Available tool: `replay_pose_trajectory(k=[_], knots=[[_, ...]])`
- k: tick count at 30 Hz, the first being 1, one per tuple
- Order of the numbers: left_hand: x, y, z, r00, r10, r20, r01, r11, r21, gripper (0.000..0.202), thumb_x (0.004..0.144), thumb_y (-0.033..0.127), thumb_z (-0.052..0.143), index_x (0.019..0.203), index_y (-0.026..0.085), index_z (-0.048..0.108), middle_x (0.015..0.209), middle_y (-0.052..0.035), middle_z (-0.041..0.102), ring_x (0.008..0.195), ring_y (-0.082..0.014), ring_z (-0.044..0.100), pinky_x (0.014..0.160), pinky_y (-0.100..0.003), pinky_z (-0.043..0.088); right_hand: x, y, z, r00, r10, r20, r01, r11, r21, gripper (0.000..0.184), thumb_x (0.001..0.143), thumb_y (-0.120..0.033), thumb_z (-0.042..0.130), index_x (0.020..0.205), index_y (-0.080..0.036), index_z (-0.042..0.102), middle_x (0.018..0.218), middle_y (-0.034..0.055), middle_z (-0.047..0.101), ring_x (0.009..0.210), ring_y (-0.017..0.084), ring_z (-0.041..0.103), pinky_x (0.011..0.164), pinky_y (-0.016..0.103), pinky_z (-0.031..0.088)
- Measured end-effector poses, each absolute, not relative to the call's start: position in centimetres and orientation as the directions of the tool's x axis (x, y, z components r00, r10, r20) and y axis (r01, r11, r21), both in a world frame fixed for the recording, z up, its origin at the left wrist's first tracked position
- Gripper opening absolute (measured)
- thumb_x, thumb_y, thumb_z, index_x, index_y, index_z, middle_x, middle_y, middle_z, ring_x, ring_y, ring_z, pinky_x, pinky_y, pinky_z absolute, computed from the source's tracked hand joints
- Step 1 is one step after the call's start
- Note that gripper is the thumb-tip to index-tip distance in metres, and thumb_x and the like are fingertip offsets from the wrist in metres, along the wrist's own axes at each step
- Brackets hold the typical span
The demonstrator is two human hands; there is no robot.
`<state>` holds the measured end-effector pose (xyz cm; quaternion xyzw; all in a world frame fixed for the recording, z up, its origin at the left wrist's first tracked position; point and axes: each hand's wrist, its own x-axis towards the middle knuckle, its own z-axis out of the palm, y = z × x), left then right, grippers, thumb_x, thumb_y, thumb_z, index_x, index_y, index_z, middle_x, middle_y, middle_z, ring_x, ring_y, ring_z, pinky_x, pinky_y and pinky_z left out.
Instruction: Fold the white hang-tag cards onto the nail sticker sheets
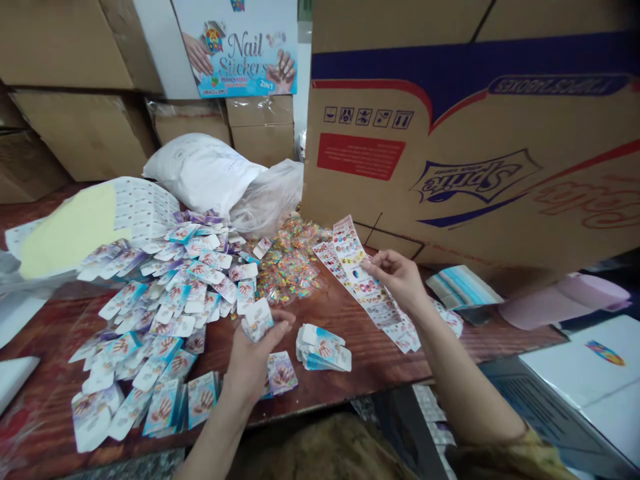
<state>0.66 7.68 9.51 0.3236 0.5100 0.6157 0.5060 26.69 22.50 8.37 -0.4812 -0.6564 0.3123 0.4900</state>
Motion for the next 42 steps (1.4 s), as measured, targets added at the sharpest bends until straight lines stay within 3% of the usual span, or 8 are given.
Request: replay_pose_trajectory(k=[8,12,15,20,24,28,33,42], knots=[[3.8,9.5,11.8,-0.37,0.929,0.016,-0.416,-0.182,0.891,0.026,0.066,0.025,0.079,0.086,0.016,0.067,0.086,-0.0044,0.073,0.082,-0.0208,0.068,0.081,-0.035,0.055,18.6,14.5,11.9,-0.229,0.901,0.368,0.03,0.384,-0.923,0.025,0.077,-0.039,0.076,0.083,-0.023,0.058,0.066,-0.0021,0.061,0.056,0.012,0.058,0.053,0.025,0.051],[2.2,8.9,12.3,-0.445,0.887,0.127,-0.211,-0.242,0.947,0.021,0.067,0.021,0.077,0.079,0.018,0.06,0.071,0.0026,0.064,0.067,-0.0125,0.059,0.069,-0.024,0.05,17.8,14.0,12.9,-0.24,0.739,0.629,0.256,0.673,-0.693,0.038,0.081,-0.037,0.074,0.115,-0.026,0.06,0.114,0.0095,0.065,0.102,0.024,0.064,0.087,0.041,0.055],[1.2,8.1,13.2,-0.34,0.92,0.194,-0.079,-0.234,0.969,0.019,0.069,0.021,0.074,0.076,0.018,0.057,0.065,0.0043,0.056,0.059,-0.0101,0.051,0.059,-0.021,0.044,17.5,14.7,13.5,-0.43,0.677,0.597,0.251,0.725,-0.641,0.052,0.081,-0.041,0.073,0.129,-0.028,0.056,0.133,0.0101,0.058,0.125,0.028,0.052,0.104,0.049,0.044],[1.3,7.2,14.1,-0.366,0.903,0.226,-0.028,-0.254,0.967,0.019,0.072,0.022,0.073,0.079,0.019,0.054,0.069,0.0036,0.056,0.061,-0.0103,0.052,0.059,-0.02,0.044,16.0,14.9,13.2,-0.482,0.801,0.356,0.019,0.416,-0.909,0.028,0.082,-0.047,0.071,0.092,-0.022,0.074,0.084,0.0036,0.072,0.075,0.017,0.066,0.066,0.029,0.056],[1.4,7.0,13.3,-0.35,0.92,0.174,-0.093,-0.219,0.971,0.031,0.067,0.023,0.079,0.084,0.019,0.054,0.078,0.0016,0.061,0.071,-0.0131,0.058,0.068,-0.022,0.048,15.3,14.6,12.8,-0.349,0.89,0.292,-0.032,0.3,-0.953,0.023,0.082,-0.044,0.071,0.087,-0.022,0.076,0.077,0.003,0.073,0.065,0.015,0.065,0.057,0.026,0.055],[1.2,7.0,12.2,-0.289,0.952,0.097,-0.145,-0.144,0.979,0.028,0.07,0.027,0.078,0.08,0.019,0.053,0.067,0.0046,0.056,0.06,-0.0099,0.051,0.059,-0.02,0.044,15.8,14.6,12.3,-0.216,0.858,0.466,0.111,0.495,-0.862,0.017,0.086,-0.037,0.068,0.092,-0.024,0.076,0.078,0.0035,0.073,0.066,0.017,0.066,0.058,0.029,0.055],[0.3,7.1,12.6,-0.379,0.918,0.118,-0.094,-0.165,0.982,0.028,0.068,0.028,0.079,0.079,0.019,0.055,0.067,0.0048,0.056,0.06,-0.01,0.05,0.06,-0.02,0.043,16.5,13.6,11.9,-0.533,0.637,0.557,0.198,0.734,-0.65,0.037,0.087,-0.036,0.066,0.123,-0.025,0.067,0.112,0.0084,0.071,0.101,0.023,0.068,0.085,0.036,0.056],[0.3,6.7,11.8,-0.264,0.964,-0.006,-0.155,-0.037,0.987,0.032,0.064,0.028,0.081,0.079,0.018,0.054,0.067,0.0041,0.059,0.059,-0.0101,0.052,0.06,-0.021,0.044,16.3,13.6,11.0,-0.237,0.86,0.451,0.17,0.494,-0.853,0.017,0.087,-0.035,0.065,0.091,-0.022,0.076,0.08,0.004,0.076,0.067,0.019,0.07,0.061,0.03,0.058]])
